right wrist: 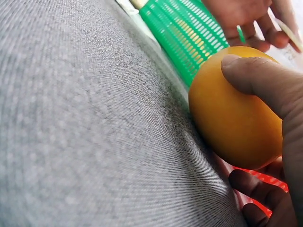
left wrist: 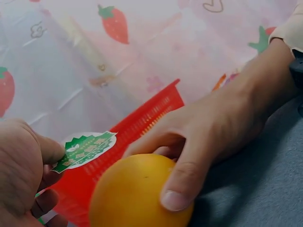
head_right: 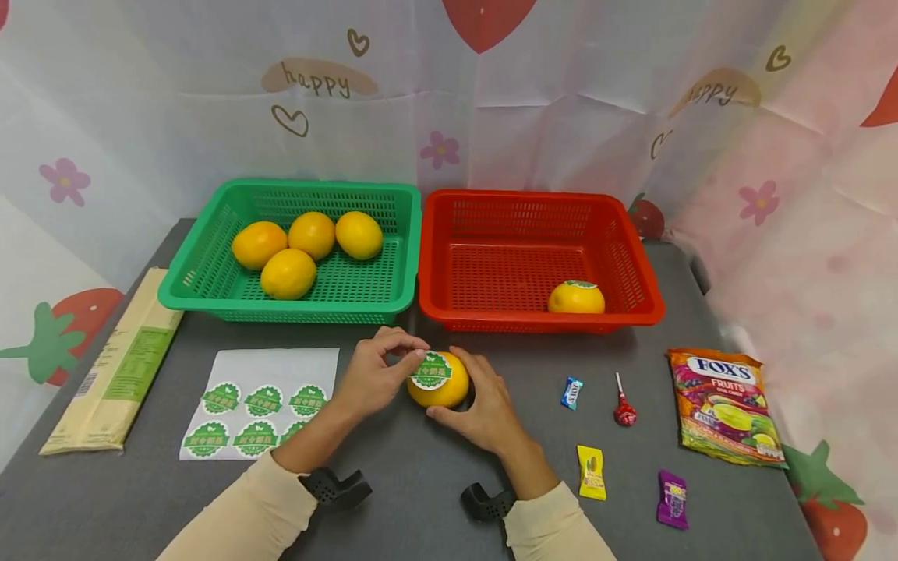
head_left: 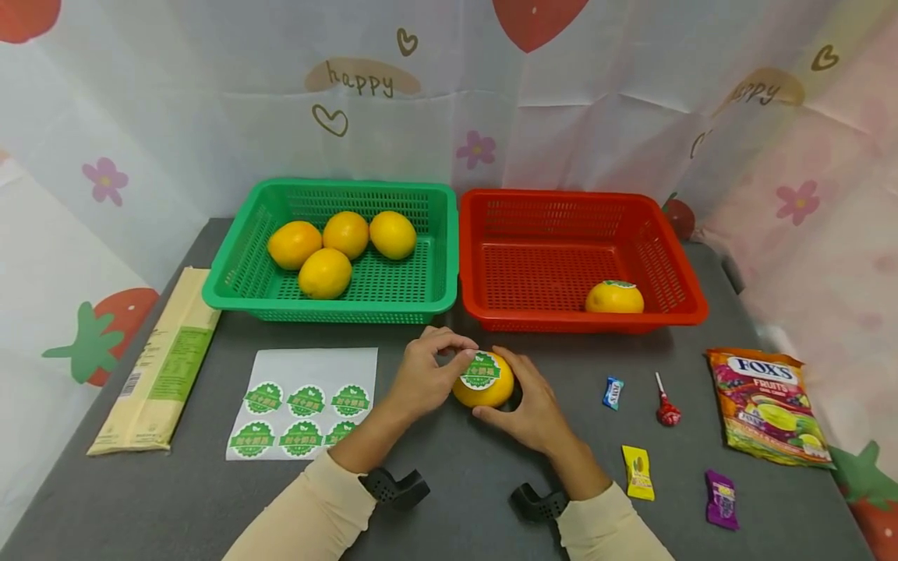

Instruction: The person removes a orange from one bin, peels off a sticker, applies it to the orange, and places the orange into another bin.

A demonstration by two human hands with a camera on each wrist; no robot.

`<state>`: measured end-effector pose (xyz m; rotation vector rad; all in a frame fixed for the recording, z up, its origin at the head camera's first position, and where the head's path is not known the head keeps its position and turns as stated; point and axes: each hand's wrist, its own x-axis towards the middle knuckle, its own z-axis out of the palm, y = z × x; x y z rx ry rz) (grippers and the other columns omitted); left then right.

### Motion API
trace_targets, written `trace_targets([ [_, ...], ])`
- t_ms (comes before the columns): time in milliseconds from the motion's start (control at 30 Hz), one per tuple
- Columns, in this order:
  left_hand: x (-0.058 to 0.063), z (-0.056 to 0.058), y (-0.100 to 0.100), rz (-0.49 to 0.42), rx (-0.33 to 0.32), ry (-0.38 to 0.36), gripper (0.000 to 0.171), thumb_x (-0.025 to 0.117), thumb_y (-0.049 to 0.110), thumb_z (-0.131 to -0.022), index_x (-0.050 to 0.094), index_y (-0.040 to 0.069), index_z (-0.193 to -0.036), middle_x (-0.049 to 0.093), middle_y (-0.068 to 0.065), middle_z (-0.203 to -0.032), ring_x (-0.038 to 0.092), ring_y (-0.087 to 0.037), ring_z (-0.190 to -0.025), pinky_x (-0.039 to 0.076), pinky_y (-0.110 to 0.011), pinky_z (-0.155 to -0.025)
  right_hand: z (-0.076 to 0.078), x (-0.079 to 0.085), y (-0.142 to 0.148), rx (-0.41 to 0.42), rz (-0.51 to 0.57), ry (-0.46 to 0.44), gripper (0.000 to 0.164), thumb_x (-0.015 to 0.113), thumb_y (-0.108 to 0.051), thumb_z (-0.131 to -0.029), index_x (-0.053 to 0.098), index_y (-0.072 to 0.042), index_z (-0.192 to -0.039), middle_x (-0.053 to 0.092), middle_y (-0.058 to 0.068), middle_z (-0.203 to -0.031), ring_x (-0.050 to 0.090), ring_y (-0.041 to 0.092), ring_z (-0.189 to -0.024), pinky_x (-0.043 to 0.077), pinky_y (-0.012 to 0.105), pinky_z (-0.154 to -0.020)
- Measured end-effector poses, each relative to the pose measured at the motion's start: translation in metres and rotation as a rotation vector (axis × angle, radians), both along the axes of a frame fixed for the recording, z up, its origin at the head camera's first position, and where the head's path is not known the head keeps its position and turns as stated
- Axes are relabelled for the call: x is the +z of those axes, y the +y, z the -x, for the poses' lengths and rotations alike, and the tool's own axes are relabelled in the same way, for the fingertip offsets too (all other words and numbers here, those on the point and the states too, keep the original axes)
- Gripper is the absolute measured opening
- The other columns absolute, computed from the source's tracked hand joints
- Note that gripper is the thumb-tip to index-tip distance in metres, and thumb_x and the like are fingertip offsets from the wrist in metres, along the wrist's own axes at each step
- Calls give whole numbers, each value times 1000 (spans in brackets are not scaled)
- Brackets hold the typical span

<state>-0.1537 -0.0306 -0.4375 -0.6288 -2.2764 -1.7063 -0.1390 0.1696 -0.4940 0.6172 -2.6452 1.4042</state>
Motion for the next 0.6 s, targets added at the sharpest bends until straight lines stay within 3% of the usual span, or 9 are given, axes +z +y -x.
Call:
trace_targets([
  [267, -13, 3, 14, 25, 61, 40, 5, 70, 1, -86, 74, 4, -88, 66, 1, -82, 52, -25, -80, 46, -41, -70, 0, 0, 0, -1, -8, 11, 88, 88, -31, -70, 44, -16, -144, 54, 2, -119, 52, 18, -103, 43, 46, -89],
  [600, -32, 2, 23, 34, 169, 245, 6, 74, 3, -82, 73, 3, -87, 60, -2, -79, 52, -19, -76, 47, -32, -64, 0, 0, 0, -7, -10, -6, 87, 87, -31, -71, 43, -17, -144, 53, 3, -119, 52, 18, -102, 44, 45, -88],
])
